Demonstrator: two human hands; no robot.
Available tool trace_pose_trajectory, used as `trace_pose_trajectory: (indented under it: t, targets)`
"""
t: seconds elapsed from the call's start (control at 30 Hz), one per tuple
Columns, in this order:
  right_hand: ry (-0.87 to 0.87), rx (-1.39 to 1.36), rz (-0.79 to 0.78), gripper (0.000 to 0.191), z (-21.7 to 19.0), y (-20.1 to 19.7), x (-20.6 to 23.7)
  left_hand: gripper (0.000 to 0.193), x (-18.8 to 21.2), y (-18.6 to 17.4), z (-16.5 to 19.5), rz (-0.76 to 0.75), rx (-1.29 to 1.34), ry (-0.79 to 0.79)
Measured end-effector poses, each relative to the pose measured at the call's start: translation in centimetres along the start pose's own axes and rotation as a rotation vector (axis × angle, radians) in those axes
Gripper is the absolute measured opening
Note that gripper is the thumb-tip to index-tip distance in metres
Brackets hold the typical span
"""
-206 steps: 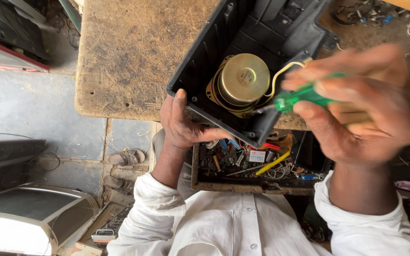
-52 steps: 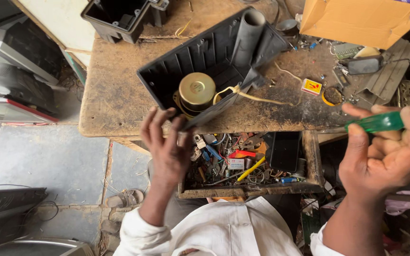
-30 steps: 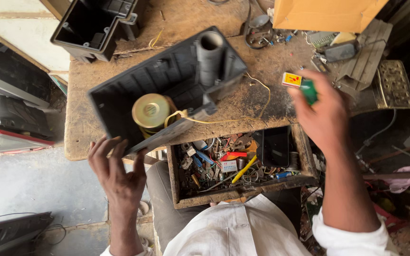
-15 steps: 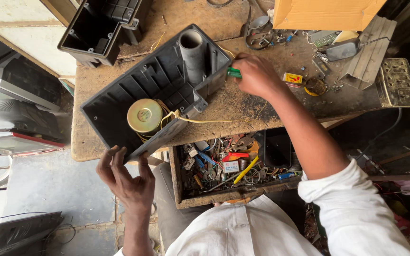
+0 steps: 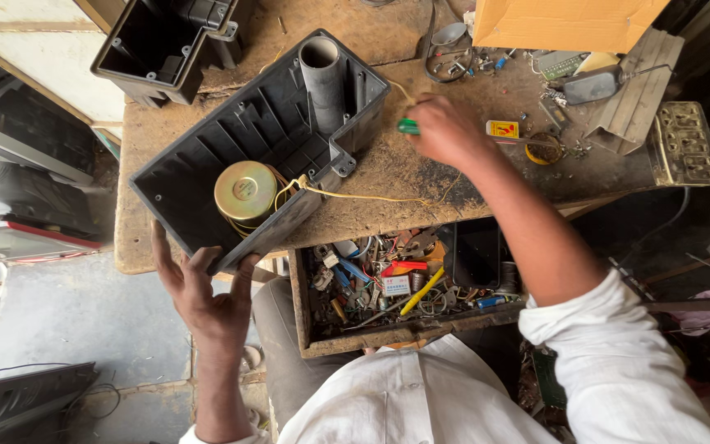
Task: The person uses a screwdriver to remove screws from a black plastic enclosure, opens it, and removes a speaker. The person then inspects the speaker and its wiring.
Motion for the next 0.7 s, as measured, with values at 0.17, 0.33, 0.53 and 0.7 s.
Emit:
trace_pose_trajectory:
  t: [0.17,0.33,0.53,0.7]
  targets:
    - [0.135,0.100,-0.018,0.008,3.6,-1.8,2.9,0.044,-0.6,-0.6,0.4,-0.041,-0.134,0.169]
    - [0.265,-0.099,0.002,0.013,4.1,-5.2,5.8,0.043,-2.3,-0.4,-2.0,-0.134,0.231,0.058]
    - [0.278,-0.223,0.262,0.030,1.7,-13.4,9.2,0.036,-3.7,-0.4,-3.0,-0.190,0.295,0.082]
    - [0.001,-0.463,0.493,0.032,-2.4,-19.0,13.4,0.035,-4.4,-0.4,-3.9,-0.250,0.391,0.068]
Point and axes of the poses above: each hand's wrist, its own x-axis away from the middle knuckle, its own y-axis out of the palm, z = x × y, the point moved 8 cm from there along -x, towards the middle knuckle, and after that the axes turned 6 degrees about -z, right-handed, at the moved point
